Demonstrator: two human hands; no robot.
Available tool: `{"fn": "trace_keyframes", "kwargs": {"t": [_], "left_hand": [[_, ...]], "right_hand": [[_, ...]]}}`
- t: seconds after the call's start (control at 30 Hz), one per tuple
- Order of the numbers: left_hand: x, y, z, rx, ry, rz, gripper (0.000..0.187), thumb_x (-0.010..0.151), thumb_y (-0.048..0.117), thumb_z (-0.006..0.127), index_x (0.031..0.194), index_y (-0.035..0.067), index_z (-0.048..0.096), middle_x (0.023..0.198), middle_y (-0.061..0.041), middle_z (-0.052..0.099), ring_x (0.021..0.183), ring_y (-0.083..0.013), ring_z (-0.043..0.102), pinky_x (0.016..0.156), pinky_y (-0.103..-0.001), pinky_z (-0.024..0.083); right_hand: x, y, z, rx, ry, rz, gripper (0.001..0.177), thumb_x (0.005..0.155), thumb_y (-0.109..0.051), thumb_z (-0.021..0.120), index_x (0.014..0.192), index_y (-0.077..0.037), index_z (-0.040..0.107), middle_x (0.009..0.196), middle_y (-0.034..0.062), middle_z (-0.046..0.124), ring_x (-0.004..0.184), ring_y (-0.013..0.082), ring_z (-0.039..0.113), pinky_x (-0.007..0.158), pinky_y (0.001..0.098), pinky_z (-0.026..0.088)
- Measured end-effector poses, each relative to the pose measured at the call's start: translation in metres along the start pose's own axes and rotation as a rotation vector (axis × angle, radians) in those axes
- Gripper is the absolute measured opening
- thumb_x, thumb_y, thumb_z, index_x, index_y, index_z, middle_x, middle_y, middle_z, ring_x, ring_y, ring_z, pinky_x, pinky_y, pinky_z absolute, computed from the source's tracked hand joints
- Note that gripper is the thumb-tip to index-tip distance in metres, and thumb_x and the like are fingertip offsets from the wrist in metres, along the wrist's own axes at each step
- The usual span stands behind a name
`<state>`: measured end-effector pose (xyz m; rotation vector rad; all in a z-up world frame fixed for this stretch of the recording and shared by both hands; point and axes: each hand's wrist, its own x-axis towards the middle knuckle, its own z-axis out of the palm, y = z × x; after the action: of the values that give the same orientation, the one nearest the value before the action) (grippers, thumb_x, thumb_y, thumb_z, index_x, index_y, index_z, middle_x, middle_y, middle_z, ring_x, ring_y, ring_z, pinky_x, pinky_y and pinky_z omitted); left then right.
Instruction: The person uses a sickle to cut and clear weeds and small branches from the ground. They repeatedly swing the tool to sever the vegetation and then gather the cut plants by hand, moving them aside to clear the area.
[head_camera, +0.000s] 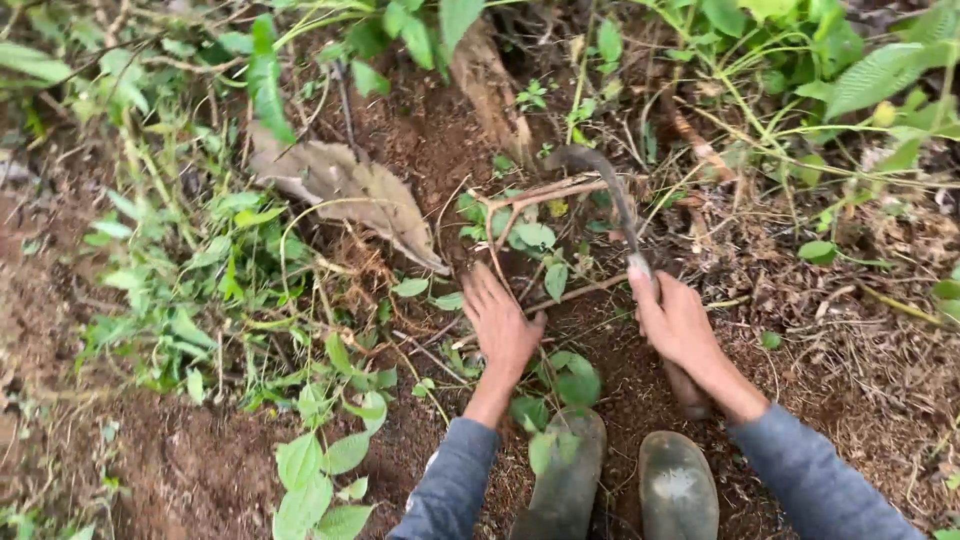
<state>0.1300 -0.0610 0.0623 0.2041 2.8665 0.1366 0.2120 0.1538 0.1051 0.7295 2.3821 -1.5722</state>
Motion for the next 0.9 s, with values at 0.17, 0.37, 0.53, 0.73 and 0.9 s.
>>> {"fn": "trace_keyframes", "kwargs": {"t": [0.17, 0.37, 0.53, 0.73, 0.9], "left_hand": [[0.036, -0.066, 0.104, 0.098, -0.09, 0.011, 0.072, 0.078, 0.037, 0.076, 0.135, 0.007, 0.042, 0.13, -0.014, 0.053, 0.121, -0.0299, 0.056, 0.1, -0.047, 0.046], [0.004, -0.065, 0.044, 0.042, 0.117, 0.109, 0.033, 0.081, 0.001, 0.07, 0.111, 0.006, 0.057, 0.101, -0.013, 0.067, 0.086, -0.0285, 0.07, 0.085, -0.047, 0.057], [0.036, -0.08, 0.039, -0.092, 0.255, 0.051, 0.019, 0.103, 0.016, 0.047, 0.113, 0.003, 0.055, 0.052, 0.004, 0.052, 0.039, -0.0083, 0.046, 0.054, -0.035, 0.052], [0.012, -0.064, 0.015, -0.238, -0.182, -0.131, 0.058, 0.079, 0.039, 0.085, 0.116, 0.001, 0.061, 0.104, -0.012, 0.065, 0.096, -0.0256, 0.066, 0.084, -0.04, 0.062], [0.013, -0.073, 0.059, -0.16, -0.133, -0.042, 0.034, 0.085, 0.004, 0.066, 0.118, 0.002, 0.061, 0.075, -0.004, 0.071, 0.065, -0.0185, 0.07, 0.075, -0.038, 0.062]], "right_hand": [[-0.033, 0.016, -0.005, -0.083, -0.063, 0.084, 0.063, 0.115, -0.042, 0.032, 0.088, 0.005, 0.063, 0.05, 0.0136, 0.056, 0.04, 0.0223, 0.054, 0.047, 0.0356, 0.049], [-0.081, 0.074, -0.027, 0.026, -0.097, 0.379, 0.049, 0.11, -0.043, 0.04, 0.103, 0.0, 0.062, 0.065, 0.0132, 0.064, 0.045, 0.0238, 0.059, 0.04, 0.0374, 0.054], [-0.097, 0.064, -0.016, 0.152, 0.054, 0.11, 0.034, 0.109, -0.03, 0.042, 0.11, -0.002, 0.061, 0.069, 0.0101, 0.065, 0.049, 0.0211, 0.057, 0.041, 0.0359, 0.051], [-0.118, 0.084, -0.004, 0.038, -0.034, 0.331, 0.045, 0.106, -0.038, 0.051, 0.084, -0.003, 0.067, 0.062, 0.0124, 0.065, 0.046, 0.022, 0.056, 0.041, 0.0368, 0.049], [-0.087, 0.114, 0.056, 0.278, -0.16, 0.397, 0.054, 0.11, -0.041, 0.044, 0.097, 0.008, 0.066, 0.055, 0.0136, 0.059, 0.037, 0.0231, 0.056, 0.033, 0.0342, 0.048]]}}
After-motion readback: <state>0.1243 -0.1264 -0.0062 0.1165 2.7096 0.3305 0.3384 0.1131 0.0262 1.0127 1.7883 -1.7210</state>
